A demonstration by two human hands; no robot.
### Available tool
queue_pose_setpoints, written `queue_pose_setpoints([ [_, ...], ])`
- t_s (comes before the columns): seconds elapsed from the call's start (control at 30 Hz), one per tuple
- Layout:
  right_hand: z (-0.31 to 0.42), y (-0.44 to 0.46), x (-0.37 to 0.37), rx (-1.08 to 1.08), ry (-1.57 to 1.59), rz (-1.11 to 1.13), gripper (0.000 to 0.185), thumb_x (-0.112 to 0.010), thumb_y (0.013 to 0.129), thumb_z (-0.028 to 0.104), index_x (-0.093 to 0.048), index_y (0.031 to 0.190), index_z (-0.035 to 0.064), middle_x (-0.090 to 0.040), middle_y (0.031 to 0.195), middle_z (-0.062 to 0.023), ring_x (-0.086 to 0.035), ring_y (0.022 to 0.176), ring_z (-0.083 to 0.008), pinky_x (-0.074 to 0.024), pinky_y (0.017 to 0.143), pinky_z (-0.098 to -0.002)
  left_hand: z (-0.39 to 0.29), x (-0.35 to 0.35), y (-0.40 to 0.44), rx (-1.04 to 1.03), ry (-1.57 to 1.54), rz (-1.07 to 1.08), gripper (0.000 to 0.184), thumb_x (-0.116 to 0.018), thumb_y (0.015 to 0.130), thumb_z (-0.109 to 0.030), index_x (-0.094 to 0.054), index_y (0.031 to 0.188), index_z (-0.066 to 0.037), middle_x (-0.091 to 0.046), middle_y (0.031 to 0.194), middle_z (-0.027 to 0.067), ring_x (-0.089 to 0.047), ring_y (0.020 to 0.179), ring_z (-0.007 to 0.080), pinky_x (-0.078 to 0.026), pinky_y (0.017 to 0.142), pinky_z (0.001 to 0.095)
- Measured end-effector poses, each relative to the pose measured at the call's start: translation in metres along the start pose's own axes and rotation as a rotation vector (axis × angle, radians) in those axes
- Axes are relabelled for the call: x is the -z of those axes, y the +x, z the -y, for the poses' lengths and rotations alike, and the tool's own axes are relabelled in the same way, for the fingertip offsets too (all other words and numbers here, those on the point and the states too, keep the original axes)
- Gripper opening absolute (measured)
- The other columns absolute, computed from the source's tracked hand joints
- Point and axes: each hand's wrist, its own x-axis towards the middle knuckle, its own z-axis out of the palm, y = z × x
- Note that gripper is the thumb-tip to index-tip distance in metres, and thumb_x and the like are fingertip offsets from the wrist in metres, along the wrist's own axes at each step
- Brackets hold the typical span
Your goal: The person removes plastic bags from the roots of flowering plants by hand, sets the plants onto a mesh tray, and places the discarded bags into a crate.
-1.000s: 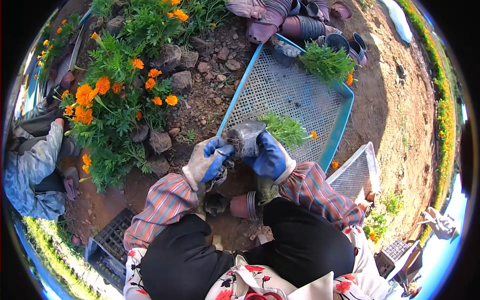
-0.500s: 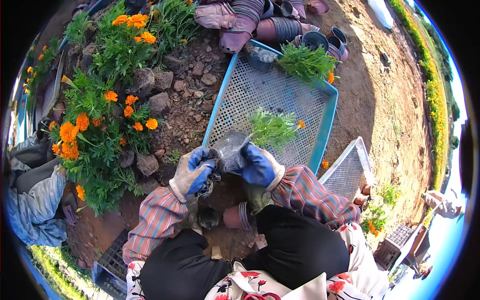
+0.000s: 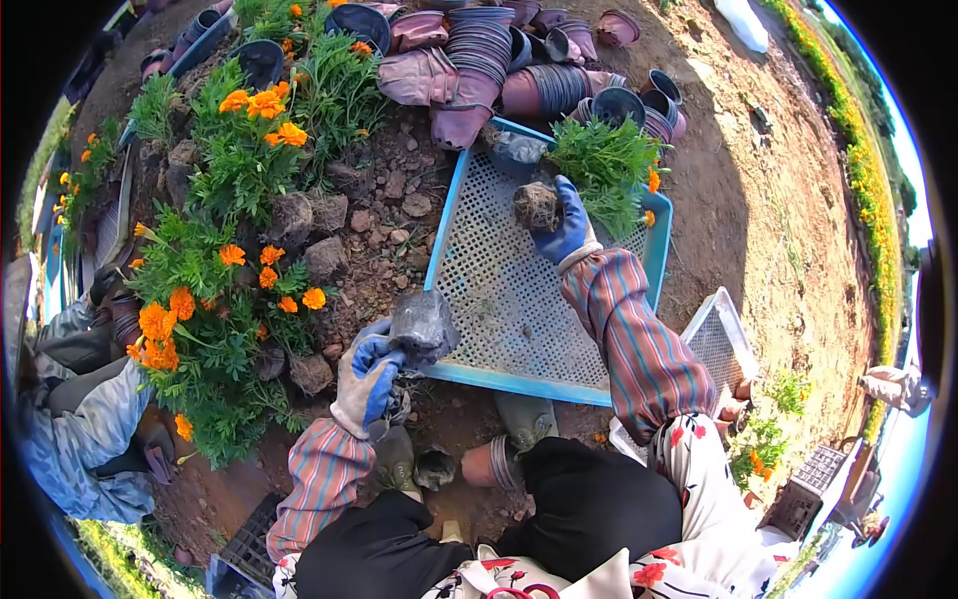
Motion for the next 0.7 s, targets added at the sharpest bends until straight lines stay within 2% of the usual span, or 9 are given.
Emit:
queue_pose_setpoints([
  [0.07,0.009,0.038,-0.004,0.017,-0.069,0.279,0.030,-0.052,0.086,0.023,-0.051,0.107,0.0025,-0.058,0.102,-0.0108,-0.058,0.092,-0.0231,-0.0465,0.084,-0.0342,-0.012,0.003,-0.001,-0.052,0.071,0.019,0.006,-0.051,0.075,0.001,-0.056,0.077,0.004,-0.045,0.124,0.0152,-0.048,0.105,0.0159,-0.039,0.086,0.0283],
  [0.1,0.012,0.050,-0.011,0.030,-0.014,0.185,0.027,-0.046,0.088,0.019,-0.051,0.109,0.0020,-0.058,0.103,-0.0108,-0.058,0.093,-0.0229,-0.0473,0.083,-0.0342,-0.017,0.005,-0.001,-0.070,0.056,0.022,0.004,-0.052,0.074,0.001,-0.055,0.075,0.004,-0.044,0.124,0.0164,-0.048,0.106,0.0158,-0.039,0.087,0.0282],
  [0.17,0.027,0.113,0.032,0.304,-0.670,0.295,0.022,-0.048,0.088,0.020,-0.055,0.103,0.0057,-0.061,0.099,-0.0118,-0.060,0.088,-0.0248,-0.0476,0.083,-0.0409,-0.018,0.013,-0.007,-0.043,-0.027,-0.030,0.006,-0.057,0.075,-0.001,-0.053,0.078,0.002,-0.050,0.117,0.0137,-0.049,0.100,0.0128,-0.038,0.084,0.0267],
  [0.2,0.024,0.115,0.025,0.301,-0.665,0.300,0.022,-0.048,0.088,0.020,-0.055,0.103,0.0057,-0.061,0.099,-0.0118,-0.060,0.088,-0.0248,-0.0476,0.083,-0.0409,-0.016,0.023,-0.008,0.020,-0.093,-0.044,0.007,-0.056,0.074,-0.001,-0.053,0.080,0.001,-0.052,0.112,0.0115,-0.049,0.096,0.0114,-0.039,0.083,0.0258],
  [0.27,0.021,0.106,0.000,0.083,-0.245,0.050,0.026,-0.049,0.087,0.026,-0.055,0.104,0.0065,-0.061,0.100,-0.0118,-0.060,0.090,-0.0259,-0.0475,0.083,-0.0426,-0.016,0.033,-0.009,0.055,-0.119,-0.083,0.014,-0.054,0.074,0.002,-0.051,0.087,-0.002,-0.056,0.095,0.0044,-0.051,0.084,0.0078,-0.041,0.077,0.0234],
  [0.37,0.018,0.086,-0.030,-0.016,-0.067,-0.028,0.030,-0.050,0.087,0.030,-0.055,0.105,0.0071,-0.061,0.101,-0.0114,-0.059,0.090,-0.0264,-0.0477,0.082,-0.0441,-0.010,0.044,-0.011,0.047,-0.005,-0.095,0.016,-0.054,0.073,0.002,-0.049,0.087,-0.004,-0.056,0.090,0.0036,-0.051,0.081,0.0082,-0.041,0.077,0.0238],
  [0.43,0.018,0.085,-0.031,-0.036,-0.082,-0.048,0.032,-0.049,0.087,0.031,-0.055,0.107,0.0061,-0.061,0.100,-0.0115,-0.060,0.089,-0.0272,-0.0486,0.080,-0.0435,-0.022,0.035,-0.010,0.024,-0.011,-0.083,0.028,-0.053,0.073,0.002,-0.051,0.100,-0.003,-0.056,0.085,0.0028,-0.052,0.078,0.0092,-0.043,0.076,0.0250],
  [0.53,0.027,0.108,-0.009,0.127,-0.345,-0.090,0.033,-0.049,0.087,0.033,-0.056,0.102,0.0040,-0.061,0.097,-0.0120,-0.060,0.084,-0.0276,-0.0498,0.077,-0.0435,-0.040,0.026,-0.010,0.167,-0.208,0.033,0.048,-0.048,0.075,-0.002,-0.043,0.123,0.000,-0.058,0.092,0.0060,-0.056,0.082,0.0129,-0.046,0.075,0.0277],
  [0.7,0.017,0.064,-0.020,0.125,-0.443,-0.153,0.033,-0.054,0.083,0.033,-0.055,0.097,0.0036,-0.060,0.090,-0.0107,-0.060,0.078,-0.0240,-0.0502,0.072,-0.0385,-0.023,0.035,-0.012,0.088,-0.073,-0.025,0.032,-0.042,0.078,-0.002,-0.055,0.106,0.005,-0.060,0.097,0.0092,-0.058,0.086,0.0142,-0.046,0.080,0.0283],
])
